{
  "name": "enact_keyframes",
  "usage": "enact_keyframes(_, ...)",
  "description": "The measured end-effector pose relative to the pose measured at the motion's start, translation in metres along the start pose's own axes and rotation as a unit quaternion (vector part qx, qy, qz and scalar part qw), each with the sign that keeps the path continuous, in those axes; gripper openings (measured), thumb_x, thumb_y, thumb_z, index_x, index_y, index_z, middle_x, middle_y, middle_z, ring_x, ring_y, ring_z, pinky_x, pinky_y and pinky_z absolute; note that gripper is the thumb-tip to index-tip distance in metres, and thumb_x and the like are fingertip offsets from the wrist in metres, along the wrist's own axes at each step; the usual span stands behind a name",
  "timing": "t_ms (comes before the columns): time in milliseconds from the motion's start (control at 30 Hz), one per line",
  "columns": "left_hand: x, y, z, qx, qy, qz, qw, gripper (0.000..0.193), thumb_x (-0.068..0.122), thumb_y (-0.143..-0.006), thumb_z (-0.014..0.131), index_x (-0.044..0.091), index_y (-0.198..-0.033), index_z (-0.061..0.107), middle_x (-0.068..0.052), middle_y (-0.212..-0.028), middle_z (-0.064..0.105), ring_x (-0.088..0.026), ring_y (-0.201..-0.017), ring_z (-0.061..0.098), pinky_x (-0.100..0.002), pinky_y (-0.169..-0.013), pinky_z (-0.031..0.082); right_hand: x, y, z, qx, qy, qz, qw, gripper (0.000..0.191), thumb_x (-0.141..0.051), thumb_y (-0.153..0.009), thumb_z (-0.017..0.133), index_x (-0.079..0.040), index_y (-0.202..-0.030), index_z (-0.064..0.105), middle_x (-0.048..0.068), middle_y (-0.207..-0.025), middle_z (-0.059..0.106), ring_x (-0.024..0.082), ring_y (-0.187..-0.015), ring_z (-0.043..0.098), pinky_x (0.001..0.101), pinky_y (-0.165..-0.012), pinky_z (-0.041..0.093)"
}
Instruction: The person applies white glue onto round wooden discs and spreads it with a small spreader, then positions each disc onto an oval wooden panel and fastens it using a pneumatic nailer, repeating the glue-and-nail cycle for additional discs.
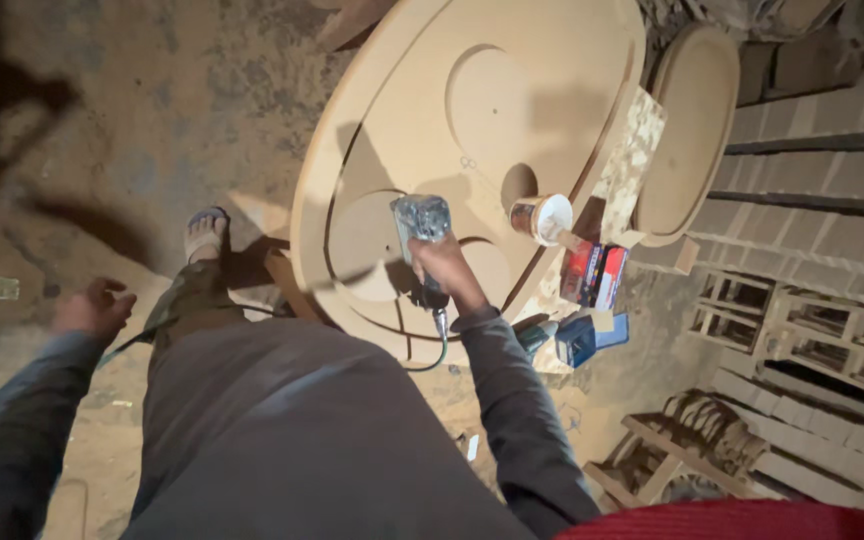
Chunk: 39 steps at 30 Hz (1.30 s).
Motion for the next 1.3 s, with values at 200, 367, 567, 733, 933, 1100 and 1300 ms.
enact_keyframes(200,-0.001,0.002,-0.014,0.031,0.007,0.009,0.999,0.046,0.039,-0.097,0.068,0.007,-0.130,0.066,-0.014,-0.093,0.080,-0.028,-0.083,0.078,-0.043,-0.079,0.059,-0.014,0.007,0.011,-0.021,-0.041,0.026,0.999,0.009,-0.008,-0.090,0.067,-0.003,-0.097,0.065,0.005,-0.062,0.059,0.017,-0.046,0.055,0.0335,-0.041,0.043)
enact_keyframes(367,-0.018,0.009,-0.011,0.019,0.010,-0.009,1.000,0.046,0.039,-0.097,0.068,0.007,-0.128,0.065,-0.012,-0.094,0.079,-0.029,-0.083,0.077,-0.045,-0.078,0.059,-0.010,0.020,0.044,-0.067,0.052,-0.034,0.996,0.009,-0.013,-0.096,0.064,-0.004,-0.092,0.066,0.001,-0.067,0.061,0.012,-0.054,0.054,0.0295,-0.050,0.045)
enact_keyframes(567,0.002,0.001,-0.020,0.074,-0.158,0.062,0.983,0.043,0.043,-0.097,0.070,0.011,-0.127,0.070,-0.014,-0.095,0.079,-0.032,-0.089,0.075,-0.046,-0.083,0.059,0.008,0.017,0.038,-0.067,0.028,-0.022,0.997,0.018,-0.015,-0.097,0.067,0.000,-0.088,0.064,0.004,-0.067,0.059,0.015,-0.058,0.055,0.0326,-0.054,0.043)
enact_keyframes(733,-0.009,0.002,-0.030,0.024,0.020,0.023,0.999,0.049,0.042,-0.096,0.066,0.004,-0.126,0.066,-0.013,-0.094,0.078,-0.031,-0.083,0.077,-0.045,-0.081,0.059,0.014,0.047,0.049,-0.049,0.103,-0.175,0.978,0.032,-0.013,-0.090,0.070,-0.001,-0.120,0.066,0.007,-0.106,0.072,0.015,-0.094,0.067,0.0319,-0.081,0.055)
enact_keyframes(933,0.016,-0.014,-0.032,0.000,-0.103,0.040,0.994,0.047,0.041,-0.100,0.068,0.004,-0.129,0.067,-0.016,-0.093,0.079,-0.030,-0.083,0.074,-0.044,-0.079,0.057,0.028,0.063,0.050,-0.045,0.028,-0.137,0.989,0.037,-0.011,-0.091,0.067,-0.001,-0.126,0.064,0.007,-0.107,0.071,0.014,-0.093,0.063,0.0322,-0.080,0.055)
enact_keyframes(1100,0.024,-0.019,-0.032,-0.013,-0.018,0.051,0.998,0.046,0.040,-0.100,0.067,0.003,-0.127,0.066,-0.014,-0.093,0.079,-0.025,-0.079,0.077,-0.041,-0.076,0.059,0.044,0.088,0.041,-0.067,-0.141,-0.047,0.987,0.037,-0.010,-0.098,0.072,0.006,-0.129,0.061,0.010,-0.086,0.058,0.018,-0.071,0.050,0.0338,-0.060,0.041)
enact_keyframes(1300,0.028,-0.020,-0.023,-0.015,-0.056,0.032,0.998,0.043,0.038,-0.102,0.067,0.003,-0.127,0.068,-0.014,-0.092,0.079,-0.027,-0.079,0.076,-0.042,-0.075,0.059,0.065,0.089,0.034,0.008,-0.073,-0.022,0.997,0.040,-0.013,-0.091,0.076,0.002,-0.125,0.061,0.005,-0.096,0.068,0.015,-0.081,0.063,0.0342,-0.069,0.055)
Point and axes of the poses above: each hand's wrist, its own y-axis away from the middle knuckle, its own z-axis out of the palm, x = y × z, the point moved 7 cm from there along -y, towards the middle knuckle
